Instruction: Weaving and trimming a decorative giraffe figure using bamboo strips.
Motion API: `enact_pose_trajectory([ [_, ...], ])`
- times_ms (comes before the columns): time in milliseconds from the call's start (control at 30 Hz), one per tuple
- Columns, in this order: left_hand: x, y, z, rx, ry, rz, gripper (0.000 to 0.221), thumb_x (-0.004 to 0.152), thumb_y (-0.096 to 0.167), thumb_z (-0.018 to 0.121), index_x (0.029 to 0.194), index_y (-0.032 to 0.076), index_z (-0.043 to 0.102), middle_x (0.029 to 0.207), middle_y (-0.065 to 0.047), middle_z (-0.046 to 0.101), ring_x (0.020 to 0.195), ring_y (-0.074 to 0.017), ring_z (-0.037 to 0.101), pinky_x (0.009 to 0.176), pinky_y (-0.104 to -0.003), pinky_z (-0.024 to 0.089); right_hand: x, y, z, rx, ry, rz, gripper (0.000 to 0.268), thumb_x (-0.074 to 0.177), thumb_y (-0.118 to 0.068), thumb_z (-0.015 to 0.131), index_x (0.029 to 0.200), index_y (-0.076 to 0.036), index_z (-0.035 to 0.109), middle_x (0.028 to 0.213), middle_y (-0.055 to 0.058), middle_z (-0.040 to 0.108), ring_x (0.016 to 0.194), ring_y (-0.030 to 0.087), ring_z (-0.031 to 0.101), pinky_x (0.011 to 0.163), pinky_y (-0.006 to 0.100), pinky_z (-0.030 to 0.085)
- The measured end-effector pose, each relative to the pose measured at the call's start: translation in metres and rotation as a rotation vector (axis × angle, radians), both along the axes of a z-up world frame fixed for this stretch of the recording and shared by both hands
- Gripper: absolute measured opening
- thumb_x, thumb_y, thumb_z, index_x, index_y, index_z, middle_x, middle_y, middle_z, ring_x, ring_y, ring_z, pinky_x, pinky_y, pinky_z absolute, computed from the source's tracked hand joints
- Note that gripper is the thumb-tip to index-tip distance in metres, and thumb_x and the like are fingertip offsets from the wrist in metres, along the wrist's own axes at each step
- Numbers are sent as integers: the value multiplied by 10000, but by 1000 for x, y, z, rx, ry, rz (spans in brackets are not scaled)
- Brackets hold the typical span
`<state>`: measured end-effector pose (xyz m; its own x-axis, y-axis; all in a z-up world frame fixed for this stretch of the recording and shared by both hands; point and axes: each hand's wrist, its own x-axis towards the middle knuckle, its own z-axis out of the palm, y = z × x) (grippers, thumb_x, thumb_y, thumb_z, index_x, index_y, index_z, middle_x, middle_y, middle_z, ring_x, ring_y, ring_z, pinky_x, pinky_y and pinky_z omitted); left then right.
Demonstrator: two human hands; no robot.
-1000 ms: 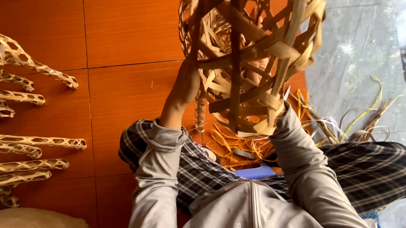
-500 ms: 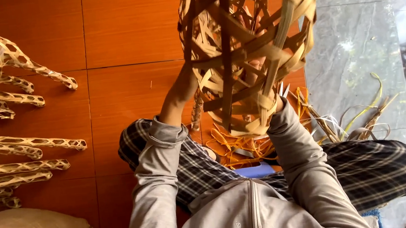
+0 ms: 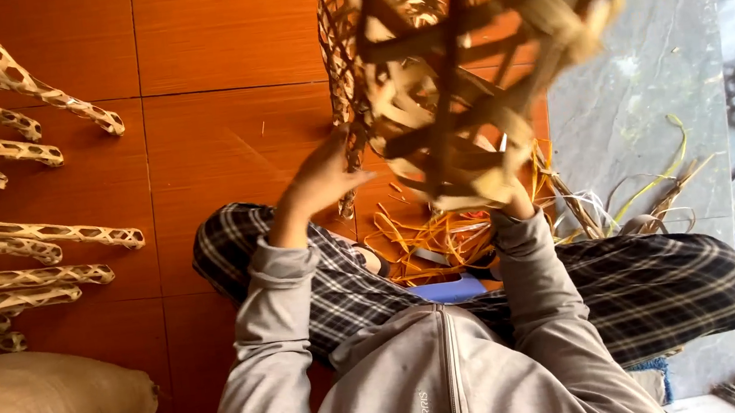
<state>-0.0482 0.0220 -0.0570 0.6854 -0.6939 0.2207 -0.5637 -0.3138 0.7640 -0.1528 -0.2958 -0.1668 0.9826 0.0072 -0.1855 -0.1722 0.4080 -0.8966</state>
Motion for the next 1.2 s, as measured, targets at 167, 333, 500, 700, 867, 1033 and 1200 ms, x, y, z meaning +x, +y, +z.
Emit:
enact_pose_trajectory([
  [167, 3, -8, -52, -13, 378, 254, 631, 916, 101, 733, 1457, -19, 432, 1280, -214, 658, 1150, -348, 656, 960, -409, 554, 17, 6, 46, -372, -78, 122, 385, 999, -167, 597, 1368, -58, 582, 1235, 87, 711, 1068, 196, 693, 943, 314, 576],
  [333, 20, -2, -77, -23, 341, 55, 403, 953, 70, 720, 1346, 58, 631, 1276, -164, 724, 1114, -299, 691, 967, -395, 557, 33, -5, 62, -847, -171, 283, 247, 873, -22, 755, 1116, -3, 719, 894, 61, 746, 844, 161, 645, 747, 337, 542],
  [500, 39, -1, -119, 32, 92, 151, 529, 803, 107, 671, 1293, -31, 528, 1115, -249, 650, 977, -390, 640, 810, -441, 533, 34, -3, 70, -723, -260, 226, 268, 999, 13, 642, 1265, 0, 671, 1073, 44, 704, 982, 117, 644, 898, 313, 542],
  [700, 51, -32, -60, -6, 39, 111, 244, 963, 68, 584, 1195, 17, 640, 1151, -227, 684, 1064, -431, 647, 911, -477, 535, 29, -8, 57, -491, -224, 154, 513, 1058, -24, 573, 1549, -44, 428, 1326, 68, 665, 1179, 161, 662, 1013, 309, 556],
  [867, 56, -31, -57, 92, 83, 125, 203, 977, 82, 584, 1155, 3, 644, 1123, -226, 694, 1035, -430, 653, 884, -485, 526, 24, -13, 59, -512, -234, 161, 536, 1072, -13, 597, 1574, -2, 411, 1466, 123, 600, 1310, 195, 599, 1100, 334, 512],
  [1033, 53, -30, -46, 160, 57, 103, 195, 985, 69, 564, 1137, 6, 669, 1120, -218, 710, 1029, -422, 665, 866, -484, 522, 33, -40, 4, 51, -59, 151, 509, 1111, -78, 527, 1603, -17, 410, 1527, 117, 604, 1339, 192, 639, 1159, 326, 530],
  [1200, 59, -29, -41, 175, 109, 99, 243, 948, 48, 534, 1143, 4, 672, 1130, -215, 720, 1059, -400, 677, 947, -476, 531, 53, -57, -17, -845, -356, 399, 427, 1016, 13, 539, 1442, -9, 513, 1326, 96, 618, 1200, 191, 620, 991, 313, 532],
])
